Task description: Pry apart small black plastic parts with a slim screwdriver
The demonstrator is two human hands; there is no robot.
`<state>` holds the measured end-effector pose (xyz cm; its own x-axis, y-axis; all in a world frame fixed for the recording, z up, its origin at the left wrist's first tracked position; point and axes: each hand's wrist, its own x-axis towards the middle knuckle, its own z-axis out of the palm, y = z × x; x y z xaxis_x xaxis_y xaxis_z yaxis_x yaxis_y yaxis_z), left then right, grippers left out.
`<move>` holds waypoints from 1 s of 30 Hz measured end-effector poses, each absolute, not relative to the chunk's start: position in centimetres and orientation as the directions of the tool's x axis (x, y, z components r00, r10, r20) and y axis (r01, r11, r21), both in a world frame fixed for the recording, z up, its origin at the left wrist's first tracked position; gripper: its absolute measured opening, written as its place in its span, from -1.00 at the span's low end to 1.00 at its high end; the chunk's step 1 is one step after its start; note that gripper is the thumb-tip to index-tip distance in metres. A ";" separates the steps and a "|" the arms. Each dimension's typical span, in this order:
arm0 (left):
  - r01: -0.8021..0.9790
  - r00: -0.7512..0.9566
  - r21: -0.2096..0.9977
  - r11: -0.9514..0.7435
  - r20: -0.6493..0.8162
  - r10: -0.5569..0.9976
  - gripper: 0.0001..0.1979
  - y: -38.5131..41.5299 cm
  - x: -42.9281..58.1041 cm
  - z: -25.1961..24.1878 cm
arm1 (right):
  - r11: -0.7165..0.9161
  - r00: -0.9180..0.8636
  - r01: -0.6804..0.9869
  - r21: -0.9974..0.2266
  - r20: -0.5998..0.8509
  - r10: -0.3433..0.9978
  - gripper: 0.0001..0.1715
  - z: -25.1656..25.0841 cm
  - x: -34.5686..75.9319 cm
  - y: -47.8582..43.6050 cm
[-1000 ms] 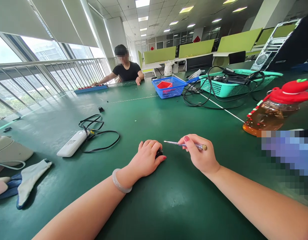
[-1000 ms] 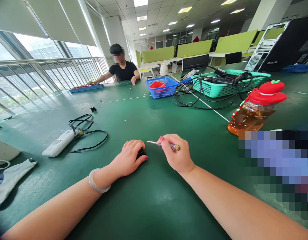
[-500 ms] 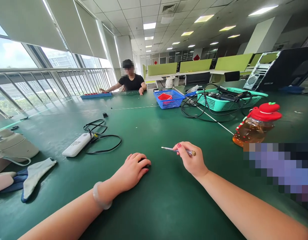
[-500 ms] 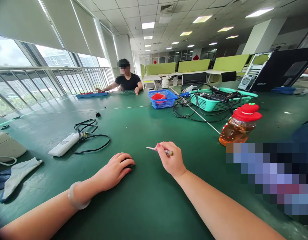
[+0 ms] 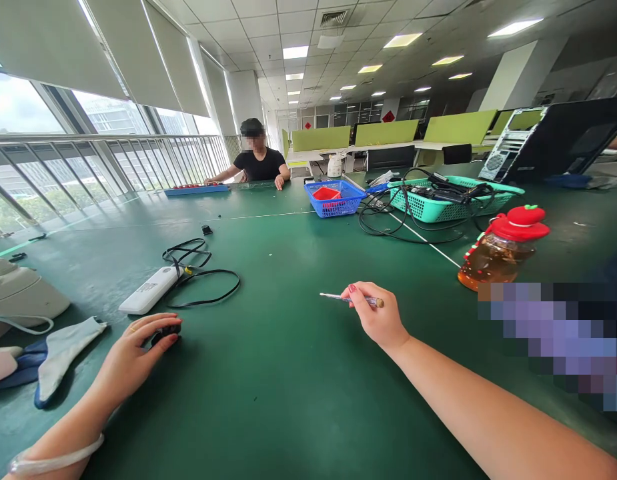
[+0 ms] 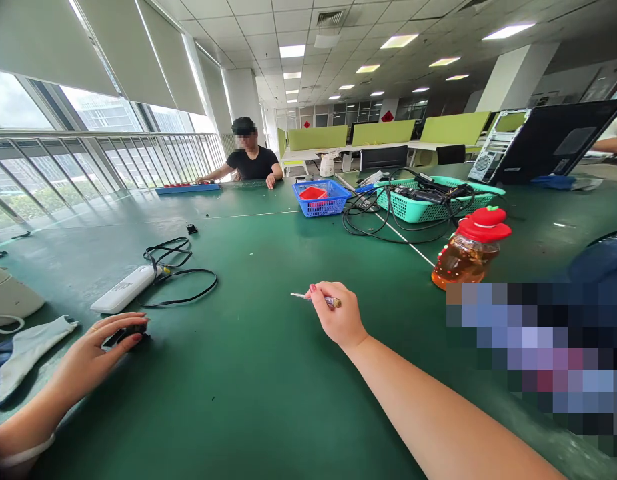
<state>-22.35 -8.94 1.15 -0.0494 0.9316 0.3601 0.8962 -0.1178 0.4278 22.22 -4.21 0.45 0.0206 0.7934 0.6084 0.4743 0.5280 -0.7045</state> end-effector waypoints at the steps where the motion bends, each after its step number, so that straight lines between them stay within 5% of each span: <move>1: 0.864 -0.126 0.498 -0.075 0.359 0.925 -0.48 -9.1 -22.2 1.4 | 0.523 0.027 0.477 -0.706 0.607 0.794 -0.57 0.4 22.2 -4.2; 5: 0.645 -0.315 0.762 0.056 0.198 0.928 -0.36 -9.5 -21.3 2.2 | 0.507 0.040 0.483 -0.714 0.596 0.802 -0.57 0.3 22.3 -4.1; 10: 0.569 -0.366 0.822 0.036 0.213 0.906 -0.35 -9.5 -21.7 2.1 | 0.504 0.031 0.484 -0.715 0.589 0.807 -0.56 0.1 22.4 -4.0; 16: 0.696 -0.287 0.717 -0.028 0.314 0.905 -0.41 -9.9 -23.6 2.0 | 0.495 0.020 0.481 -0.724 0.573 0.819 -0.53 0.2 22.4 -4.0; 23: 0.923 -0.052 0.382 -0.055 0.265 0.963 -0.55 -10.3 -24.4 2.3 | 0.487 0.013 0.477 -0.732 0.560 0.829 -0.53 0.3 22.5 -4.1; 30: 0.940 -0.036 0.339 -0.042 0.221 0.975 -0.50 -10.1 -23.8 2.3 | 0.496 0.006 0.442 -0.747 0.555 0.832 -0.52 0.2 22.5 -3.9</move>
